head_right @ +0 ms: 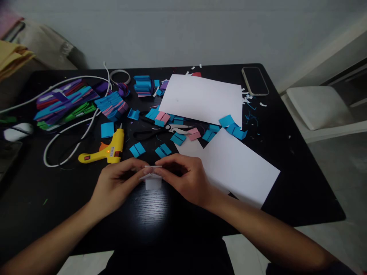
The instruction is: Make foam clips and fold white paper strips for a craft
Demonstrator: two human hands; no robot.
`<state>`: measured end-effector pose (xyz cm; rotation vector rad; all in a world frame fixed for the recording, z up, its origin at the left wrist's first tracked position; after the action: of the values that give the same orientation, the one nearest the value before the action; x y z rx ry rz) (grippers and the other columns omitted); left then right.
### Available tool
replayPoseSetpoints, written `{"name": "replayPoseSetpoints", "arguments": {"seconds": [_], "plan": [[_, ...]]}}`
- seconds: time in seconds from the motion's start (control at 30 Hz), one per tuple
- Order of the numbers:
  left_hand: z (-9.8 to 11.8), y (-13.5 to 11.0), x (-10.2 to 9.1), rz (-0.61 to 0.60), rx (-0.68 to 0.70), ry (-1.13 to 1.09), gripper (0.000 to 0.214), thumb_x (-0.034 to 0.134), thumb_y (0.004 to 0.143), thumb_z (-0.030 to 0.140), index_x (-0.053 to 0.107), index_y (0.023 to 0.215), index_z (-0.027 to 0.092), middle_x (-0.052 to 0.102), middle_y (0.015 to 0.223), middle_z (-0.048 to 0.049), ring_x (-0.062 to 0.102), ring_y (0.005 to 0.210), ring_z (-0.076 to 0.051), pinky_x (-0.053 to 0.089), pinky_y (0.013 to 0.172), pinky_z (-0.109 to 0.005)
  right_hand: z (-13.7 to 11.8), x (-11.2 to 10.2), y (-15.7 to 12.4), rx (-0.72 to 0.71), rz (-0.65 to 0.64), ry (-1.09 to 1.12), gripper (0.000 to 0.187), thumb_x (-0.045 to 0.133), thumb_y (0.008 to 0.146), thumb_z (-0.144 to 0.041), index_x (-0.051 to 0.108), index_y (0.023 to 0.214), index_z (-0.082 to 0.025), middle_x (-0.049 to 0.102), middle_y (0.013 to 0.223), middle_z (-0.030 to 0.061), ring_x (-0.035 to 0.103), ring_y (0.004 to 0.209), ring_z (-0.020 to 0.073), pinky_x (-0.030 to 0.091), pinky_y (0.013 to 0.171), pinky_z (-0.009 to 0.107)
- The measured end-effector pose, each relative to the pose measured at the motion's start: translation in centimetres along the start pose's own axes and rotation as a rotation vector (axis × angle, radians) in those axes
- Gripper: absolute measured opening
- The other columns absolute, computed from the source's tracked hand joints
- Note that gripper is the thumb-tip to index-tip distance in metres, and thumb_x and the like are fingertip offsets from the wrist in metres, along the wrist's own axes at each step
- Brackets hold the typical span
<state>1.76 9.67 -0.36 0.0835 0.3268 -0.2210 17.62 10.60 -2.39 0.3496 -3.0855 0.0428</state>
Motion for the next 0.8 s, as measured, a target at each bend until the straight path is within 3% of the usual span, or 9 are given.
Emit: {"name": "replayPoseSetpoints", "arguments": {"seconds": [0.33, 0.8], "plan": [[0.6, -0.2, -0.1, 0.029, 0.096, 0.145, 0.010, 0.070, 0.095, 0.022, 0.074, 0.087, 0.020, 0.070, 0.069, 0.0055, 0.062, 0.057, -0.005, 0.047, 0.055, -0.013, -0.1, 0.3, -0.1, -0.014, -0.025, 0.032, 0.015, 0.087, 0.081, -0.021, 0.082, 0.094, -0.025, 0.083, 0.089, -0.0015, 0.080, 0.082, 0.0135, 0.065, 0.077, 0.021], [0.5, 0.2, 0.6, -0.078, 0.108, 0.151, 0.008, 0.071, 0.095, 0.025, 0.075, 0.091, 0.019, 0.072, 0.073, 0.0021, 0.065, 0.063, -0.010, 0.051, 0.059, -0.017, 1.5, 1.1, 0.0, 0.138, -0.150, 0.029, 0.018, 0.085, 0.080, -0.025, 0.075, 0.093, -0.018, 0.072, 0.077, -0.0001, 0.066, 0.065, 0.0105, 0.054, 0.058, 0.021]]}}
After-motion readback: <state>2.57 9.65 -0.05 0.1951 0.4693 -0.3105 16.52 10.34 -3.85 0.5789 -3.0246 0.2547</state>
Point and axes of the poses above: each hand's wrist, its own y-axis towards the middle knuckle, its own x-axis out of the palm, z = x × y, the point moved 10 cm from there along y, towards the middle knuckle
